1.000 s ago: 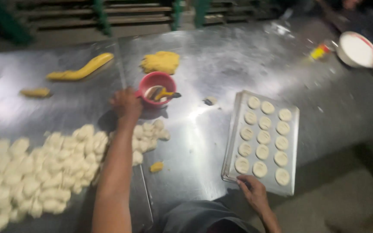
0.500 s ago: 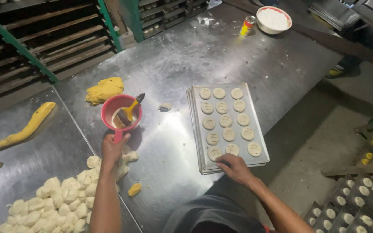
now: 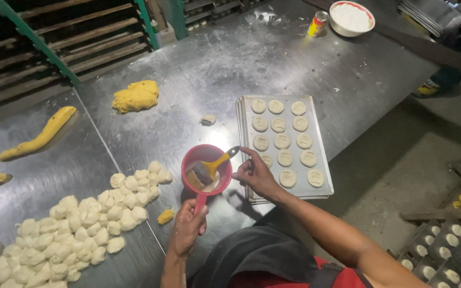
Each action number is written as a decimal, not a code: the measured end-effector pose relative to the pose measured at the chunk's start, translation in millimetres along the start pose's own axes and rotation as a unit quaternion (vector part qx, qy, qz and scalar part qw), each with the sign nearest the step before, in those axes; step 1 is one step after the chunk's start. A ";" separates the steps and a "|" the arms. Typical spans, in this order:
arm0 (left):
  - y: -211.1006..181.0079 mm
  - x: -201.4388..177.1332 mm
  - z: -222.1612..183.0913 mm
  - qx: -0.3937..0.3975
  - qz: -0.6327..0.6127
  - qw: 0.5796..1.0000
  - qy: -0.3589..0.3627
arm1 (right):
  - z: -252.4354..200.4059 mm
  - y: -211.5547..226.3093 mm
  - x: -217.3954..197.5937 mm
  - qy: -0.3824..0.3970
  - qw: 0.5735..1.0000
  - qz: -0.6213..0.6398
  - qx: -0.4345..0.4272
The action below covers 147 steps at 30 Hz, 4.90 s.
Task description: Portioning, filling, marking, and glazing dough for baking.
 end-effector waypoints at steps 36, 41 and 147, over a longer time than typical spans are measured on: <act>-24.3 34.3 -34.2 -0.061 0.055 0.993 0.084 | -50.2 95.1 40.2 -0.166 0.955 -0.223 -0.099; -24.5 50.8 -26.4 -0.051 0.026 0.994 0.095 | -78.5 139.2 60.4 -0.215 0.790 -0.492 -0.295; -43.3 -30.0 59.7 0.004 -0.035 0.995 -0.089 | -8.2 -103.1 -250.0 -0.350 0.905 -0.242 0.016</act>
Point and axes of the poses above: each hand's wrist, its own z-axis towards the middle knuckle, its own x-axis out of the palm, y = z × x, the point moved 8 cm from there along z, towards the middle knuckle, and after that the axes turned 5 degrees about y, right-handed, at the moved point
